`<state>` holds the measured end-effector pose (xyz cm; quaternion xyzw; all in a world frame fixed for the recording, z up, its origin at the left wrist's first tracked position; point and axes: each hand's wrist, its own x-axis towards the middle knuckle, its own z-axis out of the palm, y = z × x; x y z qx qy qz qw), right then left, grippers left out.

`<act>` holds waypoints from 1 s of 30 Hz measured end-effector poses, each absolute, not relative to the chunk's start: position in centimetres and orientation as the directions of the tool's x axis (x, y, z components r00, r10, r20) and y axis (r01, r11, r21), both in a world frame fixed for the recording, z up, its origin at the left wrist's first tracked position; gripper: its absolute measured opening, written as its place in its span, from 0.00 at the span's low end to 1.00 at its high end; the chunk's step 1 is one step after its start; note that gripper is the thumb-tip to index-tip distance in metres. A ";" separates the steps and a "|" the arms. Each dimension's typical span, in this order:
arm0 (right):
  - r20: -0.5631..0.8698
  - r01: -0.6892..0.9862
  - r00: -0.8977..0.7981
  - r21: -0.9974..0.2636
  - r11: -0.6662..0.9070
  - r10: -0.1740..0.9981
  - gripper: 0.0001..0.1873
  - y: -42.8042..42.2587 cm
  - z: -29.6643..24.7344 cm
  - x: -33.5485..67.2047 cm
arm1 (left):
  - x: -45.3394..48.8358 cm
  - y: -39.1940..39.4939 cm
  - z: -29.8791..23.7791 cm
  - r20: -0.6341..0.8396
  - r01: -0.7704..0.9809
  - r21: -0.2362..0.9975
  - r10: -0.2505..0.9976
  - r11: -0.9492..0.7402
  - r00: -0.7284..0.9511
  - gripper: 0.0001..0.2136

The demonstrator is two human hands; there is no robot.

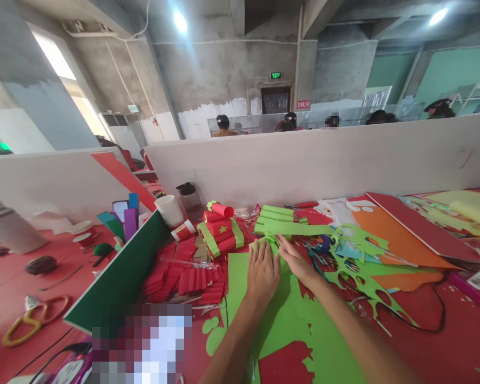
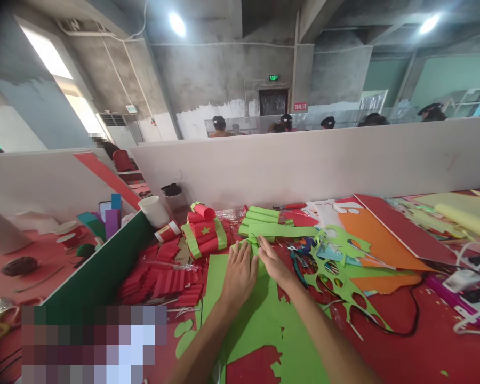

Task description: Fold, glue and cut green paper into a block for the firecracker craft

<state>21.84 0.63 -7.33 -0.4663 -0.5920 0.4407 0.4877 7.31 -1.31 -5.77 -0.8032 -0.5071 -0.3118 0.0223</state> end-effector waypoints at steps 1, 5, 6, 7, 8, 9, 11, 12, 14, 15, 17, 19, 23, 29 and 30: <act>0.174 0.117 -0.092 -0.976 0.184 0.981 0.32 0.5 -7.1 21.7 | 7.3 -1.2 -5.6 0.529 0.823 0.273 0.792 -0.499 0.305 0.23; 0.196 0.122 -0.048 -0.972 0.200 0.979 0.29 0.1 -6.3 21.4 | 7.1 -0.7 -5.0 0.565 0.801 0.266 0.760 -0.536 0.321 0.20; 0.203 0.130 -0.022 -0.970 0.204 0.979 0.28 0.1 -6.3 21.3 | 7.1 -0.5 -4.9 0.569 0.796 0.271 0.757 -0.541 0.321 0.18; 0.214 0.137 0.003 -0.968 0.211 0.977 0.26 0.2 -6.4 21.3 | 7.1 -0.4 -4.7 0.569 0.790 0.279 0.757 -0.546 0.322 0.17; 0.229 0.138 0.026 -0.965 0.224 0.973 0.25 0.3 -6.6 21.2 | 7.1 -0.3 -4.5 0.566 0.783 0.288 0.758 -0.551 0.325 0.15; 0.247 0.131 0.048 -0.962 0.239 0.968 0.24 0.5 -6.8 21.1 | 7.1 -0.2 -4.4 0.564 0.776 0.295 0.757 -0.558 0.330 0.15; 0.281 0.102 0.086 -0.957 0.272 0.956 0.22 0.9 -7.4 20.9 | 7.2 -0.1 -4.4 0.570 0.757 0.296 0.743 -0.583 0.349 0.15; 0.293 0.086 0.102 -0.955 0.285 0.951 0.22 1.1 -7.7 20.8 | 7.2 -0.1 -4.5 0.578 0.746 0.291 0.731 -0.599 0.361 0.15; 0.310 0.062 0.133 -0.951 0.304 0.941 0.21 1.5 -8.1 20.7 | 7.2 -0.1 -4.8 0.594 0.730 0.273 0.707 -0.626 0.384 0.16; 0.316 0.053 0.144 -0.949 0.311 0.938 0.20 1.6 -8.1 20.6 | 7.2 -0.1 -5.0 0.599 0.728 0.263 0.698 -0.634 0.392 0.16; 0.326 0.040 0.166 -0.945 0.324 0.931 0.19 1.7 -8.1 20.6 | 7.0 -0.1 -5.4 0.602 0.732 0.243 0.691 -0.637 0.401 0.17; 0.332 0.040 0.188 -0.943 0.331 0.924 0.19 1.7 -7.9 20.7 | 6.9 -0.2 -5.5 0.596 0.741 0.232 0.694 -0.631 0.404 0.17; 0.352 0.092 0.214 -0.936 0.340 0.911 0.17 1.3 -7.0 21.3 | 6.8 -0.3 -5.2 0.546 0.753 0.230 0.722 -0.617 0.425 0.17; 0.474 0.194 0.190 -0.876 0.441 0.860 0.17 0.2 -4.2 23.4 | 6.5 -0.7 -4.3 0.504 0.753 0.231 0.738 -0.616 0.449 0.20; 0.492 0.201 0.204 -0.867 0.455 0.847 0.18 0.0 -3.4 24.2 | 6.4 -0.8 -4.2 0.498 0.753 0.231 0.740 -0.616 0.453 0.20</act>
